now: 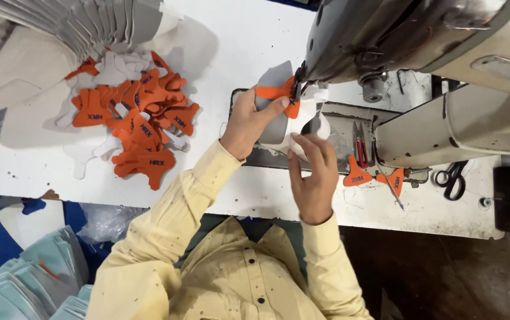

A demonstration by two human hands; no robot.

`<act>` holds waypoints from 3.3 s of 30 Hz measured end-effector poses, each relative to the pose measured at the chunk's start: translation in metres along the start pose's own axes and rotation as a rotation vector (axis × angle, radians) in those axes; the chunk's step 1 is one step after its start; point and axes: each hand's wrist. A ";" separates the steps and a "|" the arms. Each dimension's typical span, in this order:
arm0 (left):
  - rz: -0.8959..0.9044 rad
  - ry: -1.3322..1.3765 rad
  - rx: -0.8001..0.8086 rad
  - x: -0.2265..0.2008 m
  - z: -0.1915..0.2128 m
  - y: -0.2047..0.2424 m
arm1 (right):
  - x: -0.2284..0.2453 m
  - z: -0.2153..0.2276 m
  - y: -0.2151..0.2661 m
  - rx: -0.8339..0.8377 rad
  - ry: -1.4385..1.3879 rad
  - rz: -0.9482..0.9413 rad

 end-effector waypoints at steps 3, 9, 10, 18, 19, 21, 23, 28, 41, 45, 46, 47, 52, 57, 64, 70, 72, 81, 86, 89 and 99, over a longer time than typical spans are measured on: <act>-0.058 0.016 -0.041 -0.002 -0.004 0.001 | 0.002 -0.004 0.002 -0.020 0.061 -0.031; -0.094 0.039 -0.110 -0.003 -0.013 -0.005 | -0.007 0.003 -0.009 0.002 0.130 -0.038; -0.091 0.035 -0.109 -0.003 -0.014 -0.007 | -0.008 0.004 -0.011 0.000 0.128 -0.041; -0.166 0.151 -0.207 0.002 -0.024 -0.015 | -0.015 0.012 -0.027 0.060 0.131 -0.069; -0.166 0.150 -0.206 0.002 -0.026 -0.015 | -0.016 0.013 -0.029 0.060 0.130 -0.069; -0.199 -0.010 -0.314 0.002 -0.029 -0.014 | -0.018 0.015 -0.034 0.067 0.132 -0.098; -0.150 -0.072 -0.321 -0.009 -0.029 -0.010 | -0.019 0.019 -0.038 0.080 0.075 -0.138; 0.024 -0.143 -0.186 0.005 0.003 0.001 | -0.024 0.023 -0.040 0.106 0.035 -0.095; -0.637 -0.949 -0.420 0.001 0.030 -0.024 | -0.027 0.027 -0.040 0.128 0.064 -0.149; -0.591 -1.184 -0.331 -0.024 0.035 0.013 | -0.004 0.040 -0.066 0.162 0.237 0.209; -0.592 -1.183 -0.327 -0.020 0.029 0.020 | -0.011 0.041 -0.062 0.160 0.238 0.206; -0.699 -1.213 -0.315 -0.017 0.025 0.027 | -0.019 0.040 -0.060 0.215 0.264 0.237; -0.876 -1.113 -0.264 -0.058 0.034 0.020 | -0.042 0.040 -0.052 0.271 0.430 0.341; -0.751 -1.181 -0.113 -0.035 0.045 0.020 | -0.045 0.036 -0.049 0.233 0.511 0.348; -0.615 -1.192 -0.315 -0.018 0.003 0.048 | -0.073 0.048 -0.087 0.280 0.457 0.491; -0.551 -1.234 -0.410 -0.023 -0.023 0.064 | -0.087 0.051 -0.105 0.386 0.331 0.470; -0.535 -1.266 -0.447 -0.021 -0.030 0.064 | -0.085 0.052 -0.111 0.409 0.294 0.475; -0.493 -1.281 -0.469 -0.017 -0.043 0.055 | -0.134 0.048 -0.127 0.457 0.181 0.509; -0.586 -1.240 -0.402 -0.023 -0.017 0.033 | -0.112 0.055 -0.107 0.350 0.297 0.498; -0.640 -1.223 -0.287 -0.027 0.005 0.017 | -0.101 0.054 -0.091 0.264 0.480 0.510; -0.839 -1.155 0.022 -0.022 0.046 -0.032 | -0.088 0.062 -0.052 0.207 0.486 0.323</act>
Point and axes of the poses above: each hand's wrist, its own y-axis away from the middle knuckle, its own z-axis out of the back of the hand, x = y × z, and after that the axes turned 13 degrees about -y, right-handed
